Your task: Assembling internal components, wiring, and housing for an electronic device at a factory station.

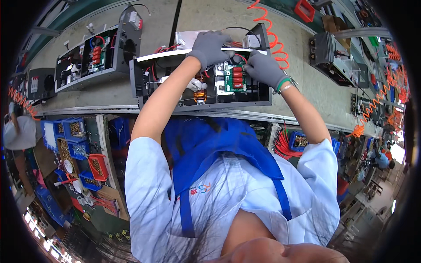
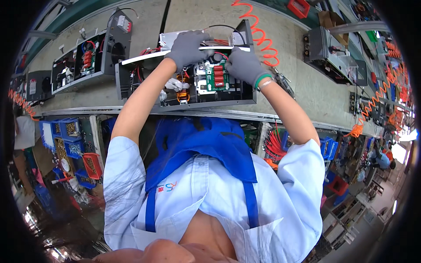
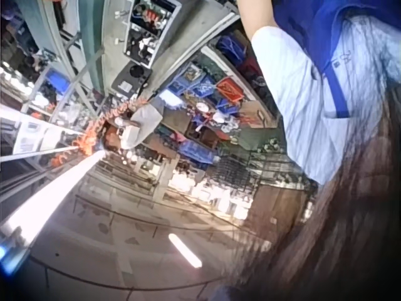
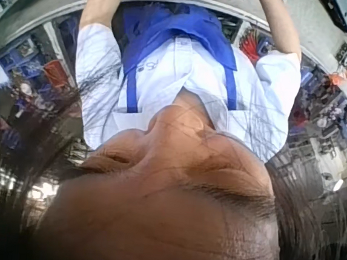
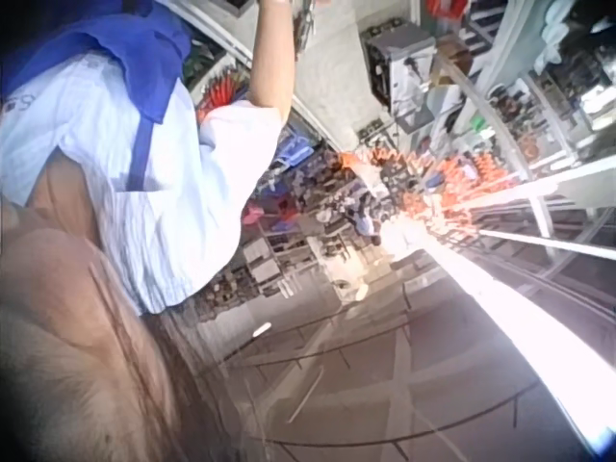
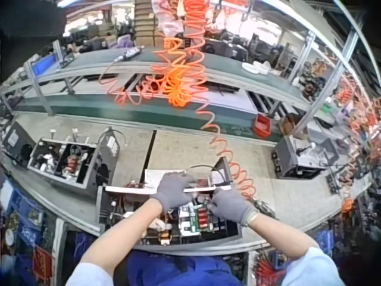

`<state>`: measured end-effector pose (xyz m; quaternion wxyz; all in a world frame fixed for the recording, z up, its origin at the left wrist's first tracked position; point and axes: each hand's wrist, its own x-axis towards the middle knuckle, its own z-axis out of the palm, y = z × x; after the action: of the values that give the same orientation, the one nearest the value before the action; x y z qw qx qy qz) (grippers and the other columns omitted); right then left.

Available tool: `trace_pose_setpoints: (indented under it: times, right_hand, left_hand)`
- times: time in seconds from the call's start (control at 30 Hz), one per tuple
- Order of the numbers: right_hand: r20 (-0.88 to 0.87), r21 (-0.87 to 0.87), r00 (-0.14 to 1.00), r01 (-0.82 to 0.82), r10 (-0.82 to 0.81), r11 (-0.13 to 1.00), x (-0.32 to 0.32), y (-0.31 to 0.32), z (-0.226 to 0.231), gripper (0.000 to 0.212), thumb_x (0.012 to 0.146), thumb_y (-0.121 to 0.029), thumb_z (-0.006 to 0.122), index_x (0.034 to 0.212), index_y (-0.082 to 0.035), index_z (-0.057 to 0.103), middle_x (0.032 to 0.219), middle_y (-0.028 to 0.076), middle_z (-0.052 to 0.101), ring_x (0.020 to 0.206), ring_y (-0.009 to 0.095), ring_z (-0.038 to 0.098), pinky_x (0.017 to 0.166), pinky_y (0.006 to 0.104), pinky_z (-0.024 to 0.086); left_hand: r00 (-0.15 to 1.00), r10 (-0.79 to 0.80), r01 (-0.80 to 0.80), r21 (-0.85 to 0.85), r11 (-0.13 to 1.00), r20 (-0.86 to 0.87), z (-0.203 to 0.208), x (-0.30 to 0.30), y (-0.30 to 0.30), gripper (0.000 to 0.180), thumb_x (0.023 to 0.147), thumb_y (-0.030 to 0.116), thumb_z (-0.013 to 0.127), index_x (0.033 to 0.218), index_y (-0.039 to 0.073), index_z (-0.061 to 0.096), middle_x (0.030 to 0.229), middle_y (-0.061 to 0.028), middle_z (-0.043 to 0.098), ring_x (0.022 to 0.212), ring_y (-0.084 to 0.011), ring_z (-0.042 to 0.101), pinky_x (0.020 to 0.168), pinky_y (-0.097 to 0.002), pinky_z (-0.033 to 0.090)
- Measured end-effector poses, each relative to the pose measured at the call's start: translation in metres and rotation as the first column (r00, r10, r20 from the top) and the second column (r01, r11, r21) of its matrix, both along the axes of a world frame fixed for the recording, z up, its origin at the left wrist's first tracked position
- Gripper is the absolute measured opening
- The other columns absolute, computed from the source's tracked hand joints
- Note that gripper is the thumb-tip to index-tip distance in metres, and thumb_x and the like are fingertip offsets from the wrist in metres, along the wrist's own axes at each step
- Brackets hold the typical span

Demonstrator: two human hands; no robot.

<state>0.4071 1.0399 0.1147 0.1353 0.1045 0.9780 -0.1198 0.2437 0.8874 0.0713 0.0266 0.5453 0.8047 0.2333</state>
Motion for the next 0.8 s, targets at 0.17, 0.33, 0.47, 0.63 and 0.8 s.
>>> trace_pose_setpoints:
  times: [0.17, 0.33, 0.47, 0.63, 0.8]
  right_hand:
    - [-0.358, -0.335, 0.900, 0.123, -0.248, 0.934, 0.015, 0.014, 0.019, 0.025, 0.089, -0.026, 0.061, 0.090, -0.002, 0.069, 0.089, 0.012, 0.061, 0.081, 0.027, 0.064, 0.072, 0.0384, 0.050]
    - [-0.344, -0.168, 0.736, 0.563, -0.583, 0.810, 0.073, 0.104, -0.080, 0.049, 0.083, -0.025, 0.067, 0.127, -0.008, 0.056, 0.116, 0.016, 0.058, 0.099, 0.029, 0.061, 0.083, 0.0414, 0.049]
    - [-0.345, 0.183, 0.819, 0.537, -0.458, 0.823, 0.113, 0.118, -0.167, 0.085, 0.075, -0.026, 0.070, 0.148, -0.011, 0.028, 0.135, 0.024, 0.043, 0.121, 0.039, 0.044, 0.100, 0.0475, 0.038]
    - [-0.437, 0.058, 0.720, 0.620, -0.539, 0.782, 0.088, 0.122, -0.157, 0.088, 0.074, -0.028, 0.072, 0.147, -0.008, 0.027, 0.137, 0.027, 0.040, 0.126, 0.043, 0.039, 0.105, 0.0481, 0.035]
    - [-0.754, -0.256, 0.430, 0.503, -0.496, 0.826, 0.056, 0.085, -0.080, 0.061, 0.082, -0.023, 0.069, 0.136, -0.005, 0.046, 0.125, 0.020, 0.053, 0.116, 0.031, 0.052, 0.096, 0.0404, 0.043]
  left_hand:
    - [0.789, 0.372, -0.581, 0.399, 0.709, 0.488, 0.054, -0.003, -0.111, 0.035, 0.082, 0.024, 0.071, 0.112, 0.006, 0.067, 0.111, -0.0100, 0.067, 0.104, -0.0228, 0.063, 0.092, -0.0353, 0.047]
    - [0.386, 0.806, -0.914, 0.301, 0.270, 0.449, 0.038, 0.042, -0.285, 0.031, 0.091, 0.014, 0.059, 0.115, -0.006, 0.062, 0.114, -0.0149, 0.065, 0.105, -0.0222, 0.060, 0.095, -0.0339, 0.045]
    - [0.142, 0.936, -0.968, 0.245, 0.062, 0.322, 0.010, 0.110, -0.359, 0.031, 0.092, 0.017, 0.061, 0.113, -0.005, 0.064, 0.113, -0.0142, 0.066, 0.104, -0.0230, 0.061, 0.093, -0.0353, 0.046]
    - [0.632, 0.743, -0.775, 0.190, 0.603, 0.219, 0.036, 0.148, -0.239, 0.026, 0.087, 0.018, 0.066, 0.109, 0.005, 0.068, 0.109, -0.0094, 0.067, 0.097, -0.0240, 0.063, 0.088, -0.0346, 0.048]
    - [0.765, 0.631, -0.644, 0.135, 0.753, 0.126, 0.032, 0.112, -0.117, 0.029, 0.081, 0.013, 0.068, 0.109, 0.006, 0.065, 0.101, -0.0118, 0.064, 0.093, -0.0283, 0.061, 0.078, -0.0379, 0.049]
